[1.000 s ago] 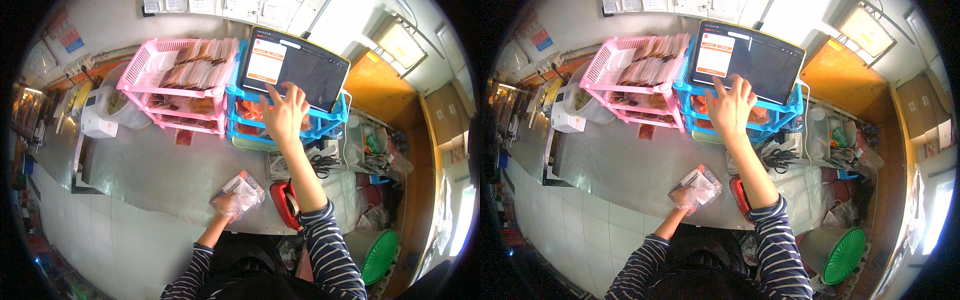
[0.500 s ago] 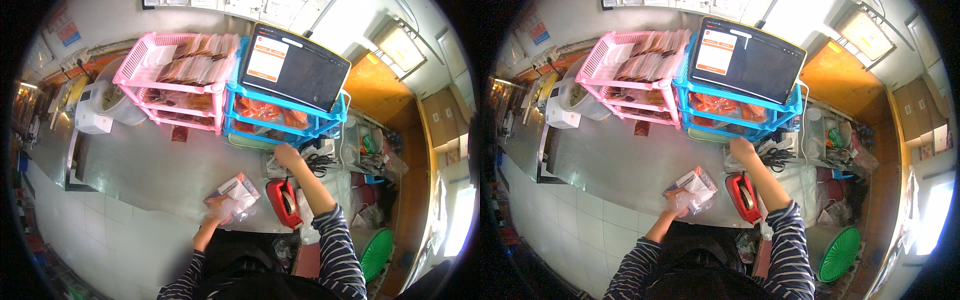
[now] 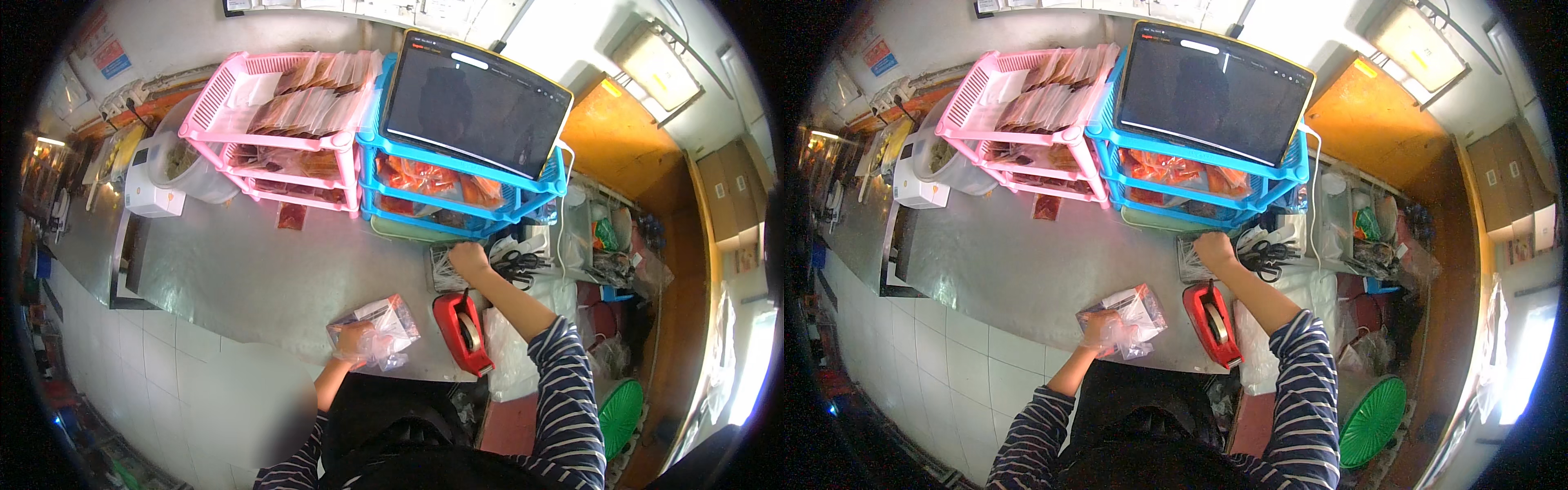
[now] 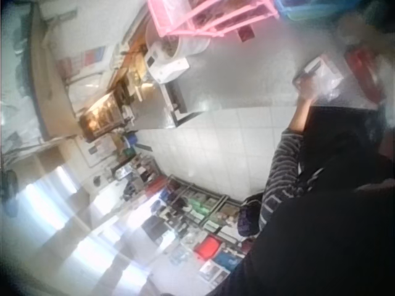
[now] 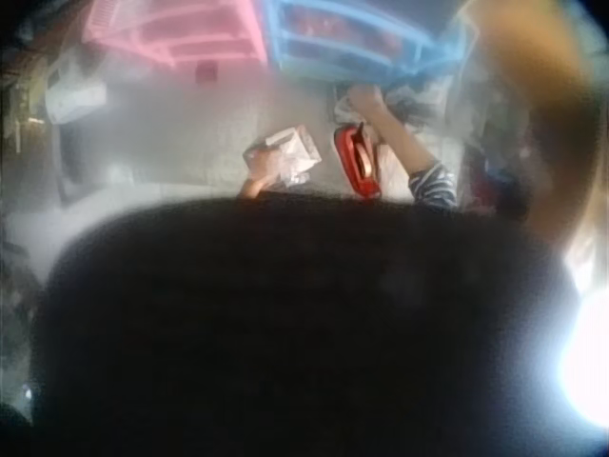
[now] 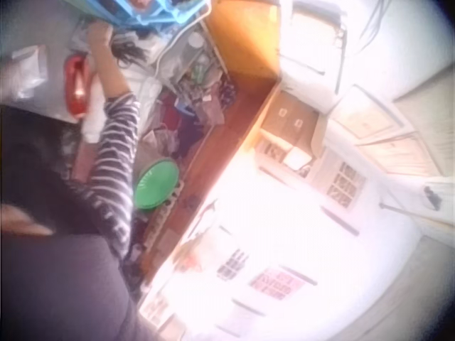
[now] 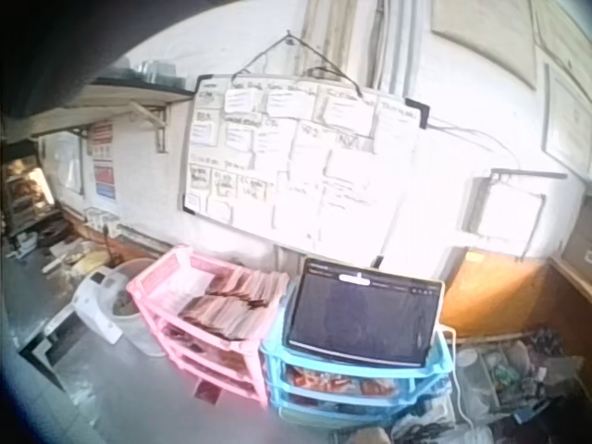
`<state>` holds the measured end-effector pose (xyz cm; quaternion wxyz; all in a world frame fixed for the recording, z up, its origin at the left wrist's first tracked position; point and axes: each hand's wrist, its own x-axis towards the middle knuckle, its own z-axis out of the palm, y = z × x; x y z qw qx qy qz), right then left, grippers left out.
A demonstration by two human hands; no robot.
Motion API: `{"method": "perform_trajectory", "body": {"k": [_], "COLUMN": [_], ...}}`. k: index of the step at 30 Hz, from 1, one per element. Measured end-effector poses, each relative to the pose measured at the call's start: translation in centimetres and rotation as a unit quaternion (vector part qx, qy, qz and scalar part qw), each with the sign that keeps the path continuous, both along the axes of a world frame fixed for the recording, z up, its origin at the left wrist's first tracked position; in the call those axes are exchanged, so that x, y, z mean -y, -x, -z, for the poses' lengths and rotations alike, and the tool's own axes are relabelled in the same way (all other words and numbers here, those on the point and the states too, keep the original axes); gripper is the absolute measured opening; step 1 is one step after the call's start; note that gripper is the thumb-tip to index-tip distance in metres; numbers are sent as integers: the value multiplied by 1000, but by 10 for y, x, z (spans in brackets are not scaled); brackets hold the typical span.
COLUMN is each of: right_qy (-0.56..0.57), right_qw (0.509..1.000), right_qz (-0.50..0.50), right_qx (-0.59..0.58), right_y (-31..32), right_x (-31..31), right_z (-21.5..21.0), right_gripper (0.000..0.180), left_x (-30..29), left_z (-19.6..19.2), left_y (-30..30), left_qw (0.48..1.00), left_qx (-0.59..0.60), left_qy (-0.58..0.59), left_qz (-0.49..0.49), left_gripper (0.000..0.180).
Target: The person writes on a paper, then cuts open several small snack packages using scissors. They place the contents into a larger plastic bag, seal it, and hand it to a customer. The person then pours a beverage into a cup from a water dispenser.
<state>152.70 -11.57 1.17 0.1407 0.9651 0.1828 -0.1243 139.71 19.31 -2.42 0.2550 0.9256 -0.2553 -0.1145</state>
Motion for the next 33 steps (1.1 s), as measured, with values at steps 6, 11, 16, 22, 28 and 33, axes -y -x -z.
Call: {"method": "perform_trajectory", "body": {"k": [6, 11, 16, 22, 28, 33], "right_qy": [-26, -184, -507, -595, -546, -494], "right_qw": [991, 969, 816, 746, 809, 840], "right_qz": [127, 162, 120, 281, 219, 225], "right_qx": [45, -39, -250, -107, 19, -7], "right_y": [16, 61, 133, 163, 184, 180], "right_x": [20, -7, -77, -153, -161, -167], "right_z": [-41, -119, -63, -31, -13, -29], "right_gripper": [12, 10, 13, 10, 9, 6], "left_x": [-2, -24, -25, -17, -13, -12], "left_z": [-6, 35, 21, -26, -28, -25], "left_y": [-8, -19, -32, -54, -63, -64], "left_qw": [996, 976, 904, 947, 949, 934], "left_qx": [-45, -136, -240, -242, -230, -245], "left_qy": [66, 146, 343, 172, 146, 209], "left_qz": [30, 80, 85, 123, 158, 158], "left_gripper": [32, 24, 31, 32, 31, 29]}}
